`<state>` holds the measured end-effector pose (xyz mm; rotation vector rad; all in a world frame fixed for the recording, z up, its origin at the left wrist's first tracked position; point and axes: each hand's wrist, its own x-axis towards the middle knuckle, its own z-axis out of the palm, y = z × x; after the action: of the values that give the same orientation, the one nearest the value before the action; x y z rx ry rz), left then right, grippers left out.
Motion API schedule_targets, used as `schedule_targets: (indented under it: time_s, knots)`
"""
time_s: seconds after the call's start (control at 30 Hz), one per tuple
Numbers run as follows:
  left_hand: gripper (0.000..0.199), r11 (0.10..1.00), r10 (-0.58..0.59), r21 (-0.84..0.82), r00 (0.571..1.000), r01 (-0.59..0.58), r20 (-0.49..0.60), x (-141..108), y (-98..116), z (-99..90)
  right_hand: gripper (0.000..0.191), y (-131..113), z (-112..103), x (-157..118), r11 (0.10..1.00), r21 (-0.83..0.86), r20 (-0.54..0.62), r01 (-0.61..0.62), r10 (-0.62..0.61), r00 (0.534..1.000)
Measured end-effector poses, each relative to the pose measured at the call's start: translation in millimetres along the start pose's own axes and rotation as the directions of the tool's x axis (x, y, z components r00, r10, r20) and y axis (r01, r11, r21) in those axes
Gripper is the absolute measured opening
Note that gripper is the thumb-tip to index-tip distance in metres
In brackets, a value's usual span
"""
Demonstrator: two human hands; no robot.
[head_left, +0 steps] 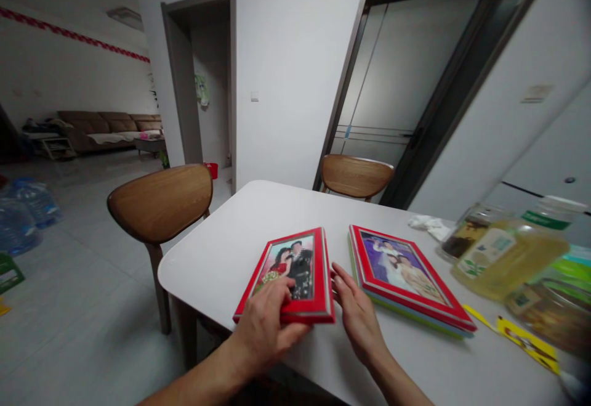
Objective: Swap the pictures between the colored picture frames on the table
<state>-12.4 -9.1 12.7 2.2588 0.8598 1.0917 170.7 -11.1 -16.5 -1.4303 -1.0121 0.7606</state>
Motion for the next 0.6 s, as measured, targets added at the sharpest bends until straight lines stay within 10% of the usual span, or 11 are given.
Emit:
schedule_targets:
  time_s: [0.13, 0.33, 0.6]
  knots:
    - [0.026, 0.929, -0.260, -0.337, 0.917, 0.152, -0.302, 17.2, -0.2, -4.9, 0.053, -11.5, 27.2, -5.2, 0.985, -0.067, 0.161, 0.157, -0.145, 0.976]
    - [0.056, 0.823, -0.436, -0.504, 0.859, 0.260, -0.267, 10.7, -38.2, 4.4, 0.060, -1.7, 39.8, -0.7, 0.827, -0.415, 0.352, 0.380, -0.239, 0.905]
    - [0.056, 0.930, -0.367, -0.009, 0.926, 0.368, -0.090, -4.5, -65.0, 5.7, 0.036, 17.5, 26.0, 22.6, 0.569, -0.629, 0.465, 0.530, -0.272, 0.843]
